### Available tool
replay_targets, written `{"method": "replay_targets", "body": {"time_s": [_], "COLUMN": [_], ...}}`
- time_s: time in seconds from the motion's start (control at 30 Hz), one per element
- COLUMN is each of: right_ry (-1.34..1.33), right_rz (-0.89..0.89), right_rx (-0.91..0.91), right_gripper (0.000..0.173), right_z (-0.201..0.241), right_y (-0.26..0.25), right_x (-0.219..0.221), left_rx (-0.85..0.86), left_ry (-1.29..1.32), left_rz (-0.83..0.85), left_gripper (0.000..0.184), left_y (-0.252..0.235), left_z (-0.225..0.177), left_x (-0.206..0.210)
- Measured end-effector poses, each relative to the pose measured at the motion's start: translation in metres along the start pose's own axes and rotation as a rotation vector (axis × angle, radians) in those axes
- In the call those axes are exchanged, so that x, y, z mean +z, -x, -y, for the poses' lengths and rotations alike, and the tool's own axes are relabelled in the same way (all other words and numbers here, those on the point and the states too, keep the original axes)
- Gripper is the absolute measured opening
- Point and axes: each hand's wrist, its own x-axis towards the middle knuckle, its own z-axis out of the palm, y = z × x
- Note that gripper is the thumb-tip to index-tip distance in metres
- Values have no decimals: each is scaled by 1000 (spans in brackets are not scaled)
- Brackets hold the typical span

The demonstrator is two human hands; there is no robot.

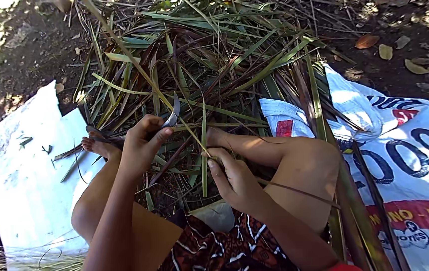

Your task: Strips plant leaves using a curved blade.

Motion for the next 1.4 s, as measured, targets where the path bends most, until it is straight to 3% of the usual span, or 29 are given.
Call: {"method": "replay_targets", "body": {"time_s": [0.1,0.23,0.43,0.57,0.7,0.93,1.13,1.4], "right_ry": [19,-4,-678,-839,-707,-317,19,164], "right_rz": [-25,-25,164,206,238,213,95,-20], "right_rx": [-28,-65,148,207,176,38,-89,-204], "right_gripper": [29,24,19,21,21,41,37,34], "right_z": [-4,-15,-21,-21,-25,-39,-43,-25], "right_y": [1,-2,-10,-6,-2,-2,-2,1], "right_x": [5,3,-11,-18,-17,-17,-15,-9], "left_rx": [-25,85,148,140,66,-151,-316,-169], "left_ry": [73,85,102,46,73,254,384,390], "left_rz": [123,371,328,147,38,318,607,418], "left_gripper": [15,21,19,15,5,17,12,5], "left_y": [6,4,-3,-10,-17,-16,-11,-2], "left_z": [3,0,-5,-7,-6,-3,-5,-8], "left_x": [11,31,32,19,5,21,35,33]}}
